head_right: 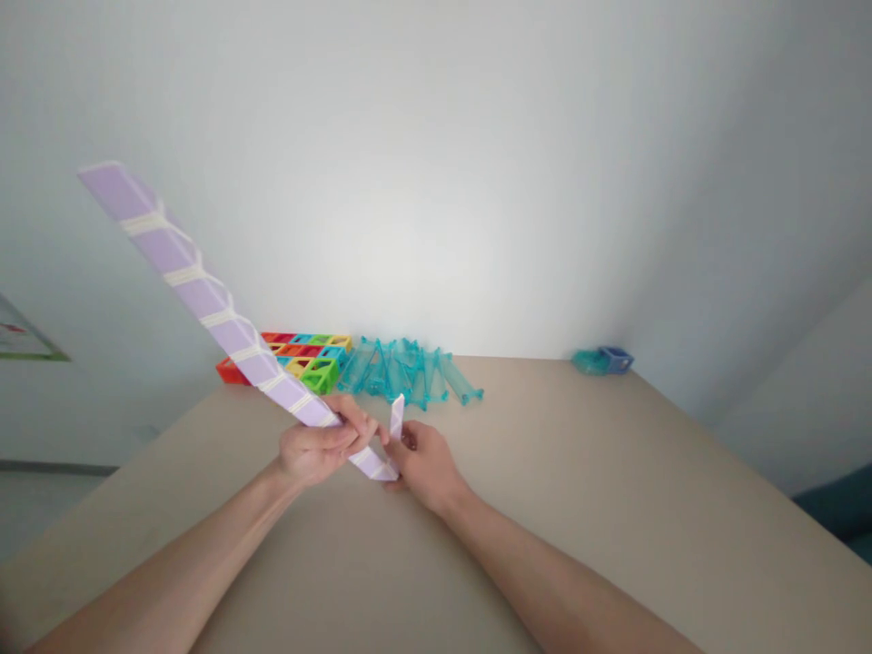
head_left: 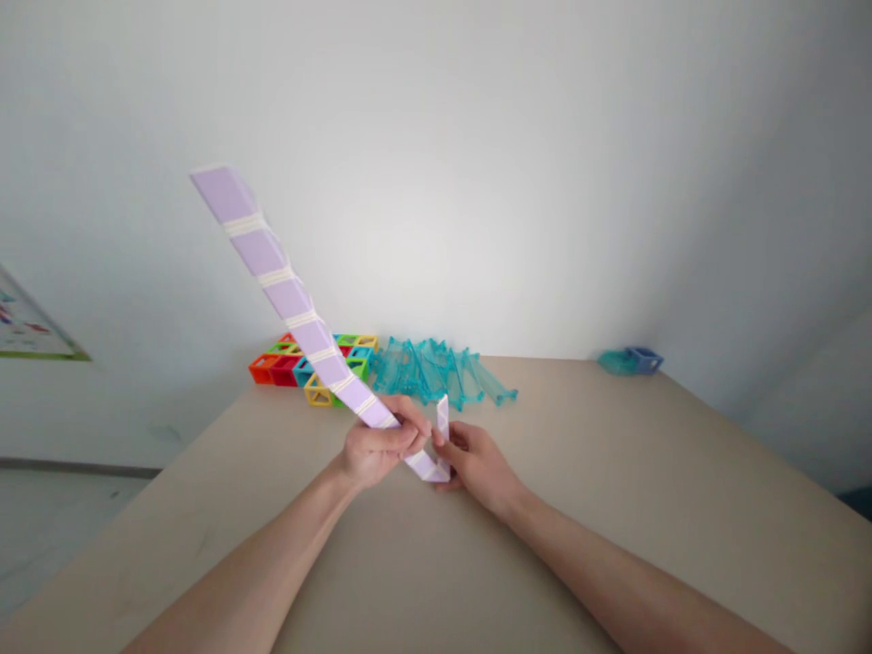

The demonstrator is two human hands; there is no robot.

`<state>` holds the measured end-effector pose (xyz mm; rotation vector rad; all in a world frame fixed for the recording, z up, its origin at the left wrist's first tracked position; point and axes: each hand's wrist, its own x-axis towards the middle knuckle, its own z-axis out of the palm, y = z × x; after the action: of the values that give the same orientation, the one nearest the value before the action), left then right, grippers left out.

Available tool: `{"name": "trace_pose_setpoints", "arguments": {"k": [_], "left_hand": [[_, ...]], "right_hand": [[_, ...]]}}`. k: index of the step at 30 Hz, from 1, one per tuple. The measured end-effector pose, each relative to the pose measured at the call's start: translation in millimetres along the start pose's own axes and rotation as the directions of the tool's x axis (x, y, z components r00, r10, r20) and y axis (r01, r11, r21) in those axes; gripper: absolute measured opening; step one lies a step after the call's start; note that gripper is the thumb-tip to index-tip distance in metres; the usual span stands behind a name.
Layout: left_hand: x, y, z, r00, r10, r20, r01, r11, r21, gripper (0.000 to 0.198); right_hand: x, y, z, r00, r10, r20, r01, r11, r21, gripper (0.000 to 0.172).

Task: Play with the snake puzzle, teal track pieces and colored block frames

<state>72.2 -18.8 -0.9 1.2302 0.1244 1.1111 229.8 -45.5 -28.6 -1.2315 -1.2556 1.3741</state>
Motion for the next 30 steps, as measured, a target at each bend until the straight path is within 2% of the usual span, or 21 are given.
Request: {"name": "trace_pose_setpoints", "arguments": {"k": [3,11,16,19,23,26,30], "left_hand": [[0,0,2.3,0.999,0.027,0.024,-0.026,0.999,-0.038,0.01],[1,5,3.3,0.998,0.028,-0.065,-0.03,0.999,-0.025,0.01],[-1,10,1.5,0.992,0.024,-0.12,-0.029,0.999,-0.041,0.011],[-1,14,2.8,0.989,0.031,-0.145,-0.04,0.998,-0.054,0.011],[1,17,4.6,0.982,0.046,-0.183,-0.071,0.989,-0.129,0.012],[5,16,0.2,0.945,0.06,-0.321,-0.136,0.966,-0.22,0.015],[14,16,-16.5,0.818,0.047,-0.573,-0.241,0.933,-0.267,0.025]], "right_hand": [[-2,-2,1,0.995,0.04,0.091,-0.037,0.999,-0.028,0.016],[-3,-7,4,0.993,0.118,-0.019,-0.117,0.991,0.064,0.012],[-2,-5,0,0.986,0.166,0.026,-0.168,0.973,0.161,0.015],[-2,-4,-2,0.988,0.146,0.051,-0.154,0.957,0.245,0.018],[-1,-2,-3,0.998,0.066,-0.016,-0.057,0.939,0.338,0.024],[1,-1,-5,0.993,-0.018,-0.113,0.06,0.925,0.374,0.029],[3,1,-9,0.958,-0.139,-0.251,0.218,0.921,0.322,0.034]]}}
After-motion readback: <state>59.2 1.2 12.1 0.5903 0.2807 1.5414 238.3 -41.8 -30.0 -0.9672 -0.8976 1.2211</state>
